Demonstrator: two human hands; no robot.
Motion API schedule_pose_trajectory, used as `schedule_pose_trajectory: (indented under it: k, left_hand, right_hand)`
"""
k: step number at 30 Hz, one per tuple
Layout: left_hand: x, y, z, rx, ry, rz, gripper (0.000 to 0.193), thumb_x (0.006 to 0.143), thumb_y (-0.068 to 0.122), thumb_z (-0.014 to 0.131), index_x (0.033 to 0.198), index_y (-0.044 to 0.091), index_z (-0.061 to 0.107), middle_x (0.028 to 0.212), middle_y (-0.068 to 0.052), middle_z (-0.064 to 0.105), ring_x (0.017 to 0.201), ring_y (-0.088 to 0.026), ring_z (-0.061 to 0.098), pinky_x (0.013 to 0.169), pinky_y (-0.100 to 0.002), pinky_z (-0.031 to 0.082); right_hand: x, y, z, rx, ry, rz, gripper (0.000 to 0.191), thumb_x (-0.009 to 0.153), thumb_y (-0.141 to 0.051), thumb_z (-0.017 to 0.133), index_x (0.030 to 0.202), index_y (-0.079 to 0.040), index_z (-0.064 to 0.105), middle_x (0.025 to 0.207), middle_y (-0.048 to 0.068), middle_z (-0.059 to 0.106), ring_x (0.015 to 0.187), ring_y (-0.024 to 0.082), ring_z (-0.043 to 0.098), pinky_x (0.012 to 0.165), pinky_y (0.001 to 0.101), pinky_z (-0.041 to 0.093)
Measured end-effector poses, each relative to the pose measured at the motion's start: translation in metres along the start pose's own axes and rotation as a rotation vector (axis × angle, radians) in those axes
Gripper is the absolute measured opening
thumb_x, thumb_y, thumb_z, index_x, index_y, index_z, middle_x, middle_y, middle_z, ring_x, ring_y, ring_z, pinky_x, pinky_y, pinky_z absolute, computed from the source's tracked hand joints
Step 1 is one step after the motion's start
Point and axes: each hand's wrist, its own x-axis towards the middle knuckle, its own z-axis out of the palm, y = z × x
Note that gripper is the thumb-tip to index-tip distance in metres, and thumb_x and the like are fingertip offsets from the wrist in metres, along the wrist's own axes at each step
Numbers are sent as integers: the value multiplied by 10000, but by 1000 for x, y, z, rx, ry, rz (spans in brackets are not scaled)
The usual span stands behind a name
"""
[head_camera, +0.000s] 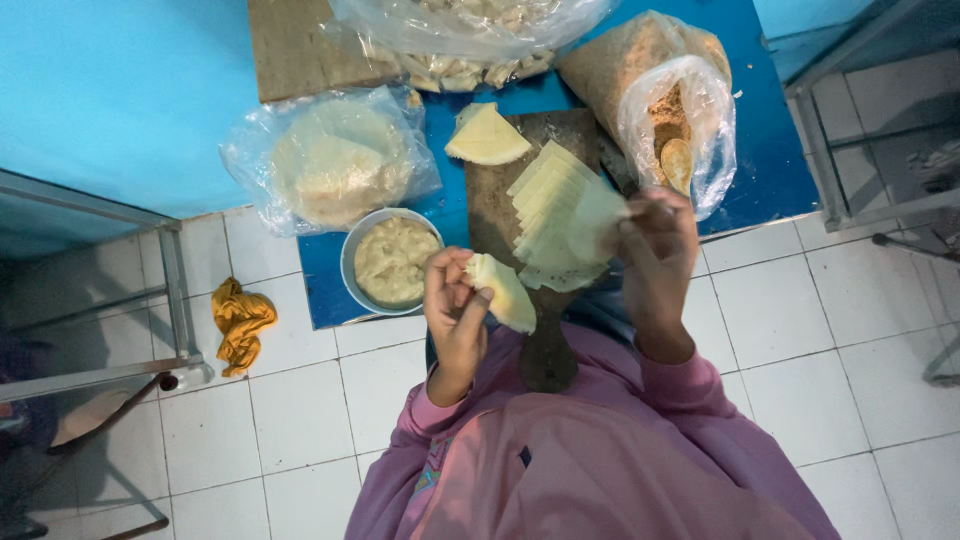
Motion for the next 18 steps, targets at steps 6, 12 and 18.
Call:
schedule_pose_trajectory:
  k: [6,12,18]
  left_hand:
    - [-1,10,-3,6,34,52,491,900,-174,527,1352,6,459,1211,-102,583,1105,-148,591,965,-277,458]
    - [1,10,-3,5,39,73,501,895,-176,528,1357,6,461,1194,-97,577,1088,-143,574,961,-277,448]
    - [3,12,-2,13,40,61,492,897,-165,518,1352,11,453,1194,-106,588,1090,-154,585,975,-287,457]
  right_hand:
    - [-15,7,-12,-886,-411,-378,246,937,74,670,1163,-9,618,1168,192,729,1010,245,750,750,363,631]
    - [-25,11,-19,-914,-735,-858,221,895,135,617,1106,79,581,1110,226,687,1086,424,712,928,495,610]
    - [-31,20,-20,-859,-729,-916,218,915,137,600,1120,63,599,1129,222,694,1079,398,725,891,464,625]
